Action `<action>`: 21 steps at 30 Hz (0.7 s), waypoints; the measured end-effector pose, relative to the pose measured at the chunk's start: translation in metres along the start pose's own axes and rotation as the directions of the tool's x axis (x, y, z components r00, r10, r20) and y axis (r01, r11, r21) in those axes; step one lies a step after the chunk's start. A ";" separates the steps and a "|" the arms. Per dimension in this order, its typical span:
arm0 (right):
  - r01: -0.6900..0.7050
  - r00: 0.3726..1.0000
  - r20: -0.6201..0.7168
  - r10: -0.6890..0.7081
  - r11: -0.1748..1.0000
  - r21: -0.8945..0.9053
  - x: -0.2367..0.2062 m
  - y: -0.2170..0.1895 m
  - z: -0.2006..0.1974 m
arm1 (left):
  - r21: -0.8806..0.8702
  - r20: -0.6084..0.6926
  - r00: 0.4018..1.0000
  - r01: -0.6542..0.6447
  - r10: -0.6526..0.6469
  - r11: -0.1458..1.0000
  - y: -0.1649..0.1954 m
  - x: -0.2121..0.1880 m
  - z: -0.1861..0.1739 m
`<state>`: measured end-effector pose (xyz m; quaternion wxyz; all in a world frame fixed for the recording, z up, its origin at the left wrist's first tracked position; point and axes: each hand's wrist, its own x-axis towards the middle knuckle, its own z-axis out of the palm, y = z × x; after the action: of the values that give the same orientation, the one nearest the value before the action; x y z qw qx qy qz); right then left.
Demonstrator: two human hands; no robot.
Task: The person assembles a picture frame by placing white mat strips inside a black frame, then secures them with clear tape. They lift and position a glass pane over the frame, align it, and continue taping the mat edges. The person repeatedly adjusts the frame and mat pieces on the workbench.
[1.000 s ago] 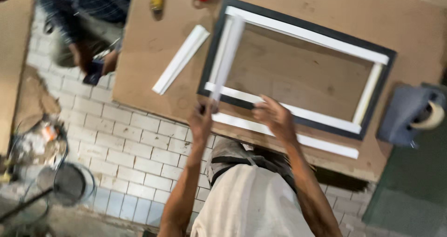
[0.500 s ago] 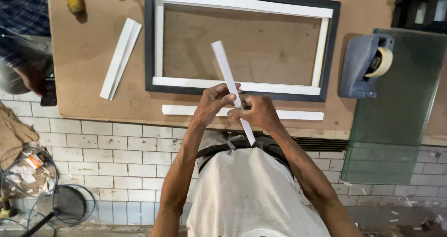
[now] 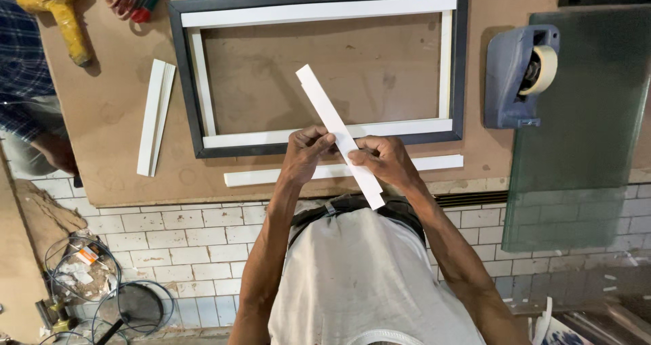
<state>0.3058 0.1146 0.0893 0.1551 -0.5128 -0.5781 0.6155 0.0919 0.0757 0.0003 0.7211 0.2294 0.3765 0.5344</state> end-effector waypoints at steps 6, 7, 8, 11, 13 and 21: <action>-0.106 0.994 0.055 0.093 0.922 0.373 0.014 0.015 -0.006 | -0.089 0.026 0.998 0.062 -0.060 0.994 0.006 0.025 0.011; -0.103 0.995 0.044 0.093 0.905 0.413 0.016 0.019 -0.007 | -0.062 0.010 0.998 0.064 -0.064 0.996 0.005 0.029 0.012; -0.098 0.995 0.032 0.094 0.886 0.452 0.018 0.022 -0.007 | -0.034 -0.004 0.998 0.067 -0.067 0.997 0.005 0.033 0.013; -0.112 0.973 -0.147 0.179 0.919 0.379 0.021 0.030 -0.012 | -0.057 -0.100 0.991 0.080 -0.086 0.995 0.005 0.043 0.014; -0.058 0.970 -0.214 0.118 0.962 0.265 0.023 0.033 -0.019 | 0.014 -0.161 0.983 0.087 -0.083 0.996 0.006 0.051 0.015; -0.099 0.954 -0.265 0.141 0.981 0.164 0.030 0.035 -0.025 | 0.167 -0.183 0.981 0.086 -0.055 0.982 0.001 0.067 0.023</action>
<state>0.3270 0.1416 0.0506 0.2341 -0.6146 -0.4710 0.5879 0.1193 0.1410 -0.0044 0.6804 0.2293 0.4926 0.4918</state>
